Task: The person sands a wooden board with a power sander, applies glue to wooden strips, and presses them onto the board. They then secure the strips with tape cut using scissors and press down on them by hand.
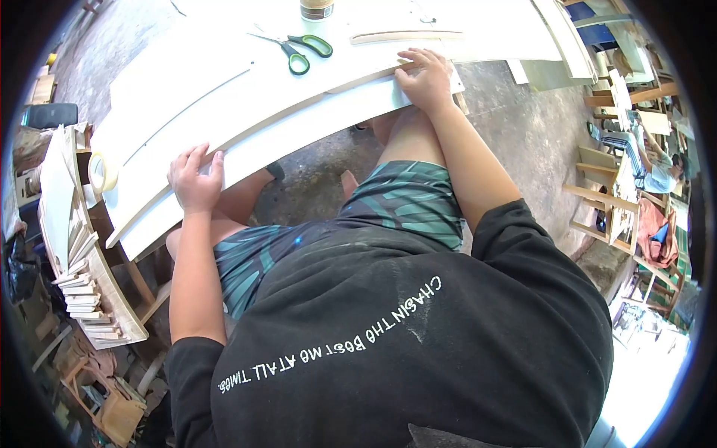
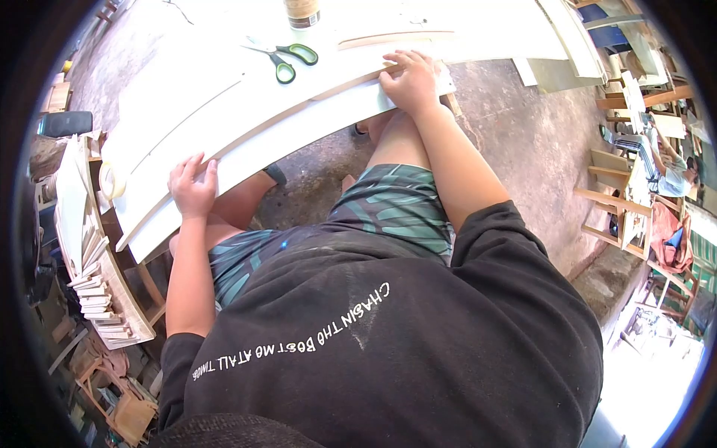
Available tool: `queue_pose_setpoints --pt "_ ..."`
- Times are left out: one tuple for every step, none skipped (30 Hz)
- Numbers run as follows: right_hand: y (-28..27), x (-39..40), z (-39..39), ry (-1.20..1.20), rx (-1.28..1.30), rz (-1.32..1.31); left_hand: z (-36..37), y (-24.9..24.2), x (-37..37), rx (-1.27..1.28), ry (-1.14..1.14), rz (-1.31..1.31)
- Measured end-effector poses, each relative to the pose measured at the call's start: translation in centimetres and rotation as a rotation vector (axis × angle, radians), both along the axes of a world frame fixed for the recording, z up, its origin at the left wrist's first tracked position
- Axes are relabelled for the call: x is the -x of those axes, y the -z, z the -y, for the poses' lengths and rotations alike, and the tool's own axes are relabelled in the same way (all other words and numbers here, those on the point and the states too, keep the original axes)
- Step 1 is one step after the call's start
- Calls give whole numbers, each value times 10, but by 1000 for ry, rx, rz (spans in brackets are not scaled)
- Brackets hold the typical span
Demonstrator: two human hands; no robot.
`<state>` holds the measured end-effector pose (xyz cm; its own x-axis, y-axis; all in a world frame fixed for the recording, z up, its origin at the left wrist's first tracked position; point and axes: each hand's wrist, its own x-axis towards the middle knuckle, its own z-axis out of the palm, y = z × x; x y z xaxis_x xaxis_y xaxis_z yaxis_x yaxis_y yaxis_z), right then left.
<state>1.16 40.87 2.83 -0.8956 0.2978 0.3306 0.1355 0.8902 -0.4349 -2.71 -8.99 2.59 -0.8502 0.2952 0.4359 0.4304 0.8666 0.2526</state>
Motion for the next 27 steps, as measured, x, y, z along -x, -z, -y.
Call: queue_pose_setpoints --pt "0 0 0 -1 -12 18 0 0 0 -1 -3 3" --pt "0 -1 1 -5 -27 28 1 2 0 2 -7 10" --pt "0 -1 1 -10 -43 38 1 3 0 4 -12 18" --pt "0 -2 1 -14 -59 47 2 4 0 6 -16 26" --pt "1 -2 1 -17 -67 53 2 4 0 6 -16 29" --pt "2 -3 1 -18 -74 58 2 4 0 5 -15 33" --pt "3 -4 1 -20 -81 64 2 4 0 5 -14 37" --pt "3 -4 1 -18 -81 67 2 4 1 7 -16 33" --pt "3 -4 1 -16 -81 71 2 4 1 9 -17 30" --pt "3 -4 1 -14 -81 75 2 4 1 10 -18 27" --pt "2 -4 2 -10 -71 77 1 3 0 14 -18 25" --pt "0 -4 3 -7 -61 78 1 2 0 18 -18 24" --pt "-1 -4 4 -3 -51 81 0 1 0 22 -17 23" --pt "0 -4 4 -6 -50 78 0 1 0 27 -21 20" --pt "0 -3 4 -10 -49 76 0 1 -1 31 -24 17" --pt "0 -3 4 -14 -49 74 0 1 -1 36 -28 14" --pt "0 -3 5 -14 -58 76 0 1 -1 37 -33 16" --pt "0 -3 5 -13 -67 78 0 1 -1 39 -37 18" --pt "0 -3 5 -13 -76 80 1 2 0 40 -41 20" --pt "-1 -3 5 -10 -85 84 1 2 0 35 -39 16" --pt "-2 -4 6 -6 -94 88 1 3 0 30 -37 12" --pt "-2 -4 7 -3 -101 93 2 4 0 27 -35 8" --pt "-4 -5 8 -10 -129 87 1 4 1 11 -28 3" --pt "-5 -6 8 -21 -156 81 1 5 1 -3 -23 -2" --pt "-5 -6 9 -36 -180 73 1 6 1 -14 -24 -7" --pt "-2 -6 4 -35 -188 100 0 10 2 -62 -18 20" --pt "5 -1 0 -51 -180 118 3 13 5 -95 -29 39"
